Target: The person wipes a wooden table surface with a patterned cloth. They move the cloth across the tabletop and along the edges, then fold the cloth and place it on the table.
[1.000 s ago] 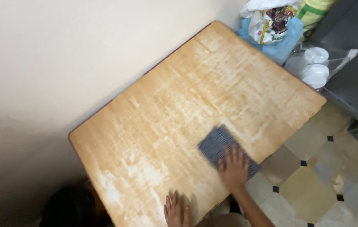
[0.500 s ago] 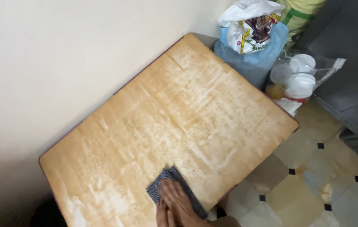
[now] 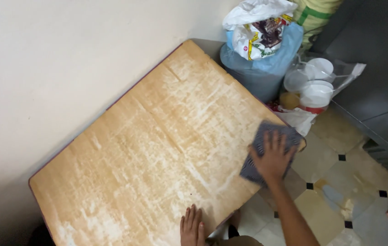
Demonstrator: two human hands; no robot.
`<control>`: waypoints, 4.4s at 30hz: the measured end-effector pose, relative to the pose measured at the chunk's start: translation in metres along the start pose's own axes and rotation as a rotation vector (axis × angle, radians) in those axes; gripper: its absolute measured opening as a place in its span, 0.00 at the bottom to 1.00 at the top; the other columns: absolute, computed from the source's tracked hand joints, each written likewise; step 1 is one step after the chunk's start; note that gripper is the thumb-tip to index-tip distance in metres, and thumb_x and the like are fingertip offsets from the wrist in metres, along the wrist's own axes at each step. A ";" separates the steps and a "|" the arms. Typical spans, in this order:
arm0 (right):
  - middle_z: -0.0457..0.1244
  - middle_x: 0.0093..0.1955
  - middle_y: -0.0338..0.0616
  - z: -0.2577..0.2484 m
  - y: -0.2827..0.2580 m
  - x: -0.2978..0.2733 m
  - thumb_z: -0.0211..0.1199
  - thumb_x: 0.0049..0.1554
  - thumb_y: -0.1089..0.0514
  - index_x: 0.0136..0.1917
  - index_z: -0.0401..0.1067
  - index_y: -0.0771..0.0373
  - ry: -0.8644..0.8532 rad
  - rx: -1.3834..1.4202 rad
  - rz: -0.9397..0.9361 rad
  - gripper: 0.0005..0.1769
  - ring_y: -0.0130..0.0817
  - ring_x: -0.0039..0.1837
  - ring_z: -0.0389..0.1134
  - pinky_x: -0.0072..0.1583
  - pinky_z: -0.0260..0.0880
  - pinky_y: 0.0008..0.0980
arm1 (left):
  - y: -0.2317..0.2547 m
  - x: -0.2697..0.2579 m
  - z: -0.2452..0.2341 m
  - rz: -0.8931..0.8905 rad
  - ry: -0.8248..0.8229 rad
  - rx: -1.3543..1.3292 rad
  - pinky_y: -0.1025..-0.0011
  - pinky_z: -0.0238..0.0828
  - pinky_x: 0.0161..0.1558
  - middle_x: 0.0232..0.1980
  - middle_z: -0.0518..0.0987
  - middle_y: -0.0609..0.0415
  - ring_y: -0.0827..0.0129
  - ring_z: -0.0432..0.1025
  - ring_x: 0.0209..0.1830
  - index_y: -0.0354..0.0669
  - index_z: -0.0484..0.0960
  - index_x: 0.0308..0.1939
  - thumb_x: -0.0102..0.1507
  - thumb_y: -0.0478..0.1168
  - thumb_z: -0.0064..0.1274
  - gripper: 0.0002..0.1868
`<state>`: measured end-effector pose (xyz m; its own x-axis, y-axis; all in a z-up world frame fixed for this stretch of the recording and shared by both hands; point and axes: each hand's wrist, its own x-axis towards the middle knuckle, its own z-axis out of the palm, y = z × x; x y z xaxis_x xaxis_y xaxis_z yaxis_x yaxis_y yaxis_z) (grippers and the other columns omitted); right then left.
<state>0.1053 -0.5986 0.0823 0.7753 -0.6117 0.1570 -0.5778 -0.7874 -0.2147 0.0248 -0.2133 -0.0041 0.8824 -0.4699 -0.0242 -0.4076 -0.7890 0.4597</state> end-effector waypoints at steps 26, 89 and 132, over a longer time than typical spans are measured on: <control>0.48 0.83 0.47 0.038 -0.089 -0.023 0.45 0.59 0.30 0.79 0.55 0.49 -0.141 -0.126 -0.268 0.41 0.49 0.84 0.43 0.79 0.38 0.58 | -0.035 0.002 -0.053 -0.318 0.163 -0.327 0.48 0.41 0.75 0.80 0.59 0.41 0.48 0.50 0.81 0.40 0.62 0.76 0.72 0.54 0.30 0.33; 0.43 0.82 0.55 0.051 -0.008 0.097 0.53 0.54 0.33 0.71 0.59 0.59 -0.233 0.269 -0.848 0.40 0.52 0.82 0.39 0.75 0.37 0.62 | 0.068 0.298 0.028 -0.481 0.087 -0.458 0.54 0.38 0.78 0.77 0.68 0.51 0.56 0.54 0.81 0.45 0.73 0.70 0.72 0.54 0.23 0.32; 0.39 0.85 0.51 0.127 -0.332 0.307 0.46 0.62 0.29 0.80 0.54 0.53 -0.470 0.253 -1.224 0.42 0.49 0.86 0.35 0.80 0.30 0.57 | -0.024 0.386 -0.023 -0.382 0.365 0.105 0.44 0.28 0.76 0.80 0.58 0.42 0.51 0.46 0.82 0.34 0.59 0.76 0.69 0.59 0.36 0.40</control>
<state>0.5674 -0.5147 0.0796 0.8002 0.5983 0.0414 0.5717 -0.7400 -0.3544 0.3810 -0.3668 -0.0040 0.9892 0.0118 0.1459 -0.0461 -0.9210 0.3869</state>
